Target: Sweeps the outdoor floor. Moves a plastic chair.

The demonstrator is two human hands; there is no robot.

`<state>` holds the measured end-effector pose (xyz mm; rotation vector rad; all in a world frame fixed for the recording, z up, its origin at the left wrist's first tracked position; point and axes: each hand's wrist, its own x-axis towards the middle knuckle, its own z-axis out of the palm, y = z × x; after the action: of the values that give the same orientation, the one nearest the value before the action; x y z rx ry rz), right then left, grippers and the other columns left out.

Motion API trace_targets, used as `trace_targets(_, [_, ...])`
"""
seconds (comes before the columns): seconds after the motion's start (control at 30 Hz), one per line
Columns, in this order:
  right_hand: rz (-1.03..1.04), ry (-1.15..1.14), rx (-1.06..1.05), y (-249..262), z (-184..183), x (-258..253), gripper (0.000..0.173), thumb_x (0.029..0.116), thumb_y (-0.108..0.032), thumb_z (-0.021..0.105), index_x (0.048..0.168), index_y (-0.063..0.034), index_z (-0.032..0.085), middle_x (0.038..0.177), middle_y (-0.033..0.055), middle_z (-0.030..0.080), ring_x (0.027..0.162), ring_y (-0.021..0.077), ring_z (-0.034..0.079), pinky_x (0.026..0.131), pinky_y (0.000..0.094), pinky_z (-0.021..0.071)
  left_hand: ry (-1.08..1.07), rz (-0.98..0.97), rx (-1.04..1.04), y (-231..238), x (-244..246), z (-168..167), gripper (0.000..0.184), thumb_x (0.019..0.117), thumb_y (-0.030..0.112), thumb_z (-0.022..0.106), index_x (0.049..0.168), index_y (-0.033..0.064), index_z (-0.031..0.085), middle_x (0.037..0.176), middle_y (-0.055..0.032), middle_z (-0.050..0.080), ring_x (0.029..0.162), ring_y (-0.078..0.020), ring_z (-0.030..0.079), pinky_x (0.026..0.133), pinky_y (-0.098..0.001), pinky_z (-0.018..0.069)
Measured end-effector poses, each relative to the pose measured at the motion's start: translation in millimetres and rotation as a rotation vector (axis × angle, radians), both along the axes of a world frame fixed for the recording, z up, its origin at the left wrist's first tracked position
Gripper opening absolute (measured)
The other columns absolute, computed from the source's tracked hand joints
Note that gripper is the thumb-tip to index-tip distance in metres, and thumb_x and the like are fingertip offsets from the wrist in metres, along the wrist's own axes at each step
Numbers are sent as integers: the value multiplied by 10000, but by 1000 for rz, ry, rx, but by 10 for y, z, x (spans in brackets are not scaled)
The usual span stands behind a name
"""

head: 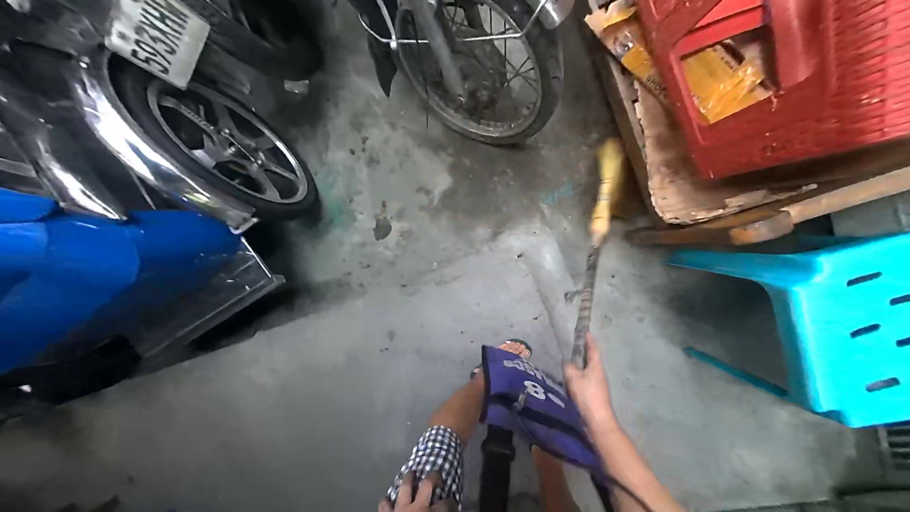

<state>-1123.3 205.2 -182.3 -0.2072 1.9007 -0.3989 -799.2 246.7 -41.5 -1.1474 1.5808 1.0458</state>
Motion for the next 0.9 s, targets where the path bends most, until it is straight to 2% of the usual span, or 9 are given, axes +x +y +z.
trace_targets(0.13, [265,-286,-101,270,201,138,712,979,-87,605,1621,-198,316,1515,132,526,1235,236,635,1027,461,537,-53,1,74,-133,-129,65,480,862,561,689,1283,330,703,1591,-122,428,1457,-535,297,995,-800,340])
trace_targets(0.2, [336,-461,-141,44,150,275,637,1009,-182,598,1601,-231,368,1404,106,599,905,173,672,753,389,578,-90,-16,125,-61,-94,26,501,867,583,680,1309,347,681,1632,-100,365,1486,-517,248,1014,-805,319])
trace_targets(0.27, [172,-683,-172,-351,-41,576,598,1010,-191,597,1578,-192,408,1001,95,645,601,144,547,528,316,486,-97,-61,88,169,126,-193,523,839,651,647,1294,394,674,1634,-66,363,1482,-499,265,1001,-797,347])
trace_targets(0.37, [-45,-867,-114,-996,-326,1094,565,1026,-131,581,1561,-146,399,810,75,583,533,106,500,480,243,443,-77,-117,37,340,257,-308,506,826,673,638,1267,426,676,1575,-86,443,1456,-508,303,997,-790,362])
trace_targets(0.53, [-109,-679,-52,-1335,-762,1086,558,1035,-162,567,1564,-205,397,912,79,602,559,116,508,498,263,456,-152,-88,144,64,-13,-47,439,890,565,647,1286,378,686,1556,-82,470,1442,-445,365,1047,-732,344])
trace_targets(0.63, [-276,-506,-90,-666,-741,298,537,1043,-203,566,1557,-212,407,856,72,591,520,106,471,472,254,427,-96,-26,117,-1,-124,39,401,895,433,719,1261,271,727,1563,-169,440,1473,-480,292,1069,-715,332])
trace_targets(0.77, [-451,-293,-77,635,-235,-244,616,1056,-191,535,1615,-155,279,847,77,561,524,131,494,457,287,457,-79,-190,10,149,82,-110,482,844,610,669,1263,375,704,1563,-104,455,1458,-490,313,1000,-751,391])
trace_targets(0.87, [-415,-97,-81,1454,334,73,591,1049,-184,539,1587,-58,329,1306,203,635,1022,230,687,915,413,574,-74,-267,-21,163,54,-171,487,822,597,693,1269,403,699,1598,-62,413,1477,-476,285,1001,-769,379])
trace_targets(0.9, [-463,-47,-174,1770,411,311,479,1060,-251,531,1470,-9,484,1237,187,670,997,199,689,898,378,583,-60,-290,-38,157,-8,-139,462,826,595,691,1248,409,709,1591,-50,424,1471,-468,299,989,-767,387])
